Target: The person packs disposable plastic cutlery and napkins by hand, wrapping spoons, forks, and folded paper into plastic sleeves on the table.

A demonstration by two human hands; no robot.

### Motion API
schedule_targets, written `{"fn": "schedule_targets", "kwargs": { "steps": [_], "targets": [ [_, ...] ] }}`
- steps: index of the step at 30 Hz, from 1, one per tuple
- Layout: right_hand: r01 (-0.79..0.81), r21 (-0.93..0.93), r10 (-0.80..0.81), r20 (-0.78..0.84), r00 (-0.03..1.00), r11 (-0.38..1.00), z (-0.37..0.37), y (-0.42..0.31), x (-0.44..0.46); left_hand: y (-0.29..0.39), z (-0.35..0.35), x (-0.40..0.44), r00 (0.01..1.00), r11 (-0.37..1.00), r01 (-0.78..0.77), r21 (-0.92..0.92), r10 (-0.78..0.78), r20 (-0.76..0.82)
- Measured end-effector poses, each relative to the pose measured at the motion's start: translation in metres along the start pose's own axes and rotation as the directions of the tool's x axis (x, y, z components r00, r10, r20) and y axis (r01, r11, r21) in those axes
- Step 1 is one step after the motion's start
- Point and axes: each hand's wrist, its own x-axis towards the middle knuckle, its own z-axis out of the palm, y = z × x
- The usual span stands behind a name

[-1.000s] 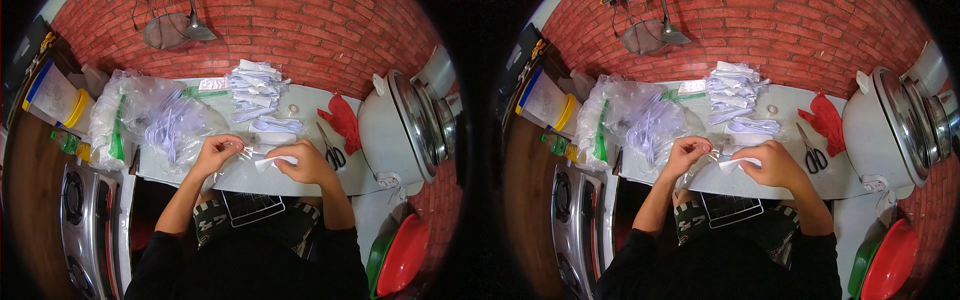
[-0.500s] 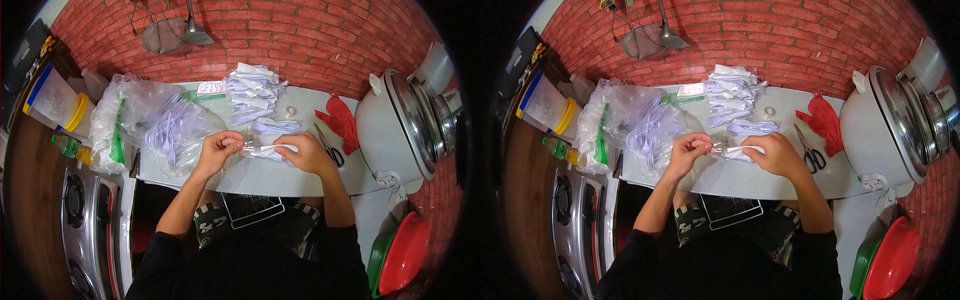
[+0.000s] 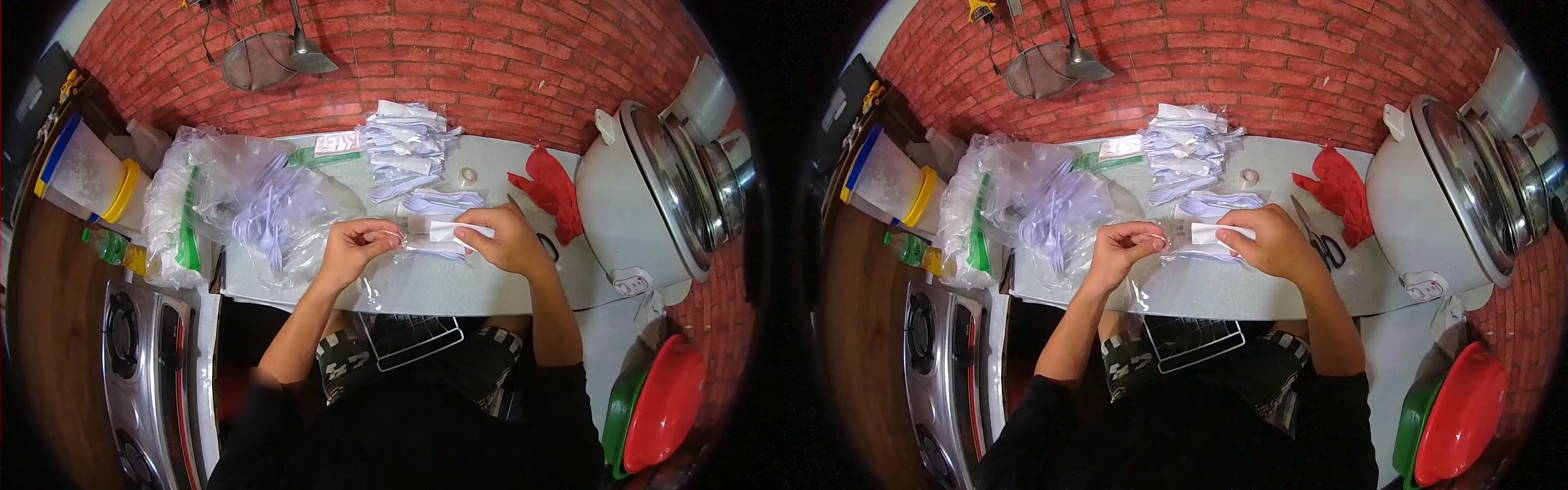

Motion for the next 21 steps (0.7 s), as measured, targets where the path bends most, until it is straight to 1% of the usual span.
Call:
{"fn": "schedule_targets", "kwargs": {
  "steps": [2,4,8,10,13,17,19,20,21],
  "targets": [
    [0.007,-0.021,-0.006,0.016,1.0,1.0,-0.001,-0.001,0.0,0.001,0.003,-0.001,1.0,1.0,0.012,0.024,-0.012,-0.019],
    [0.049,-0.042,-0.048,0.038,0.998,0.998,0.0,-0.002,0.001,0.005,0.007,-0.003,0.999,1.0,0.011,0.0,-0.011,-0.048],
    [0.036,-0.054,-0.031,0.086,0.996,0.998,-0.005,-0.011,0.003,0.004,0.007,-0.005,0.999,1.0,-0.023,-0.001,0.023,-0.048],
    [-0.012,0.012,0.011,0.12,0.993,1.0,-0.005,-0.014,0.003,0.008,0.009,-0.007,1.0,0.998,0.006,-0.062,-0.007,-0.011],
    [0.014,-0.01,-0.013,0.109,0.994,1.0,-0.006,-0.012,0.003,0.01,0.014,-0.008,0.999,0.995,-0.032,-0.099,0.036,0.035],
    [0.015,-0.013,-0.014,0.086,0.996,1.0,-0.005,-0.016,0.002,0.012,0.015,-0.009,0.996,0.997,-0.042,-0.072,0.047,0.079],
    [0.015,0.066,-0.019,0.071,0.997,0.998,-0.003,-0.018,0.002,0.01,0.015,-0.009,0.993,0.996,-0.062,-0.059,0.068,0.102],
    [0.014,0.065,-0.018,0.07,0.997,0.998,-0.003,-0.019,0.002,0.01,0.016,-0.009,0.992,0.996,-0.062,-0.06,0.068,0.103],
    [-0.03,0.065,0.022,0.116,0.993,0.997,-0.003,-0.02,0.003,0.011,0.018,-0.01,0.993,0.997,-0.06,-0.055,0.065,0.096]
  ]
}}
